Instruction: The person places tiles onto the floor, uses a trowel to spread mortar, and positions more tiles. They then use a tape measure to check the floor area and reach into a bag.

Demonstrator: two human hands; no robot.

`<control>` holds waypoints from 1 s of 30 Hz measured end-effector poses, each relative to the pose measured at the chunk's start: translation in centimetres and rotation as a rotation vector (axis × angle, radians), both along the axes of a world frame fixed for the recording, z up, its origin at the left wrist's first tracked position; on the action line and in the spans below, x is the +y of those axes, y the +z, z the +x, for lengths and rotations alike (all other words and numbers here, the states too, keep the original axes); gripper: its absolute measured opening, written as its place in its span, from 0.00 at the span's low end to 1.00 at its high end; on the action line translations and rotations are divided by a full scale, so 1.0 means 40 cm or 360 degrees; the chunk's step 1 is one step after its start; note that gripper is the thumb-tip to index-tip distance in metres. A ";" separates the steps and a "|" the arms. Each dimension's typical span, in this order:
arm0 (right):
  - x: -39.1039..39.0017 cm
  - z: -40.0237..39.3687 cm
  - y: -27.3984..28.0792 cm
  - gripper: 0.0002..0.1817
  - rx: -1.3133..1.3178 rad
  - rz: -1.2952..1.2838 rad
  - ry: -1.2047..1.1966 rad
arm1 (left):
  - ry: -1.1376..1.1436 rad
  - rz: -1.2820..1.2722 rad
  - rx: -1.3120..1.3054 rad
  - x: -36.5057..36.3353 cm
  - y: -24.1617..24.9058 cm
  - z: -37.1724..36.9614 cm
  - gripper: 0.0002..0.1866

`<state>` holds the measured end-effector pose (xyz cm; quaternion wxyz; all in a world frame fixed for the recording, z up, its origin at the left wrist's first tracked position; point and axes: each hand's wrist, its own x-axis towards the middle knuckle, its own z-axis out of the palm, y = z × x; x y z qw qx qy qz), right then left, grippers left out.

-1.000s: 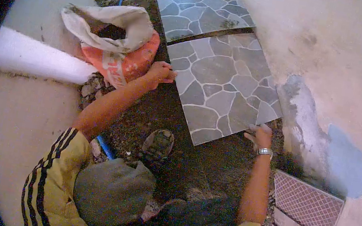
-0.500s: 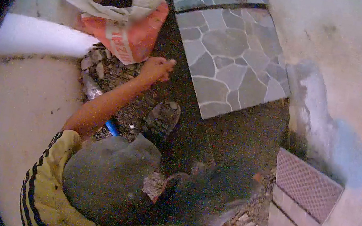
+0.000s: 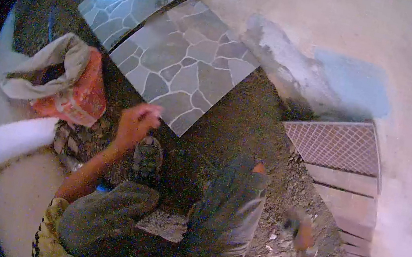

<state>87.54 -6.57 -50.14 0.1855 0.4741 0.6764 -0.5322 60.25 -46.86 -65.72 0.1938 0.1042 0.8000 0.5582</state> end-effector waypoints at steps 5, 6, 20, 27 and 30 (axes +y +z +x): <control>-0.241 -0.486 -0.149 0.25 0.0687 -0.0517 0.0698 | -0.0627 0.0328 0.0728 0.177 0.139 0.027 0.34; -0.313 -0.554 -0.215 0.27 0.0817 -0.0505 0.0898 | -0.0543 0.0412 0.0668 0.194 0.139 0.029 0.35; -0.446 -0.711 -0.377 0.18 0.0536 -0.0924 0.1585 | -0.0439 -0.0216 0.0192 0.048 0.102 0.017 0.34; -0.056 -0.801 -0.449 0.10 0.0963 -0.1019 -0.0121 | -0.1028 -0.0339 -0.0706 -0.203 -0.120 0.020 0.17; 0.023 -0.796 -0.533 0.09 0.0985 -0.0762 -0.0613 | -0.1288 -0.0269 -0.1000 -0.309 -0.116 0.047 0.15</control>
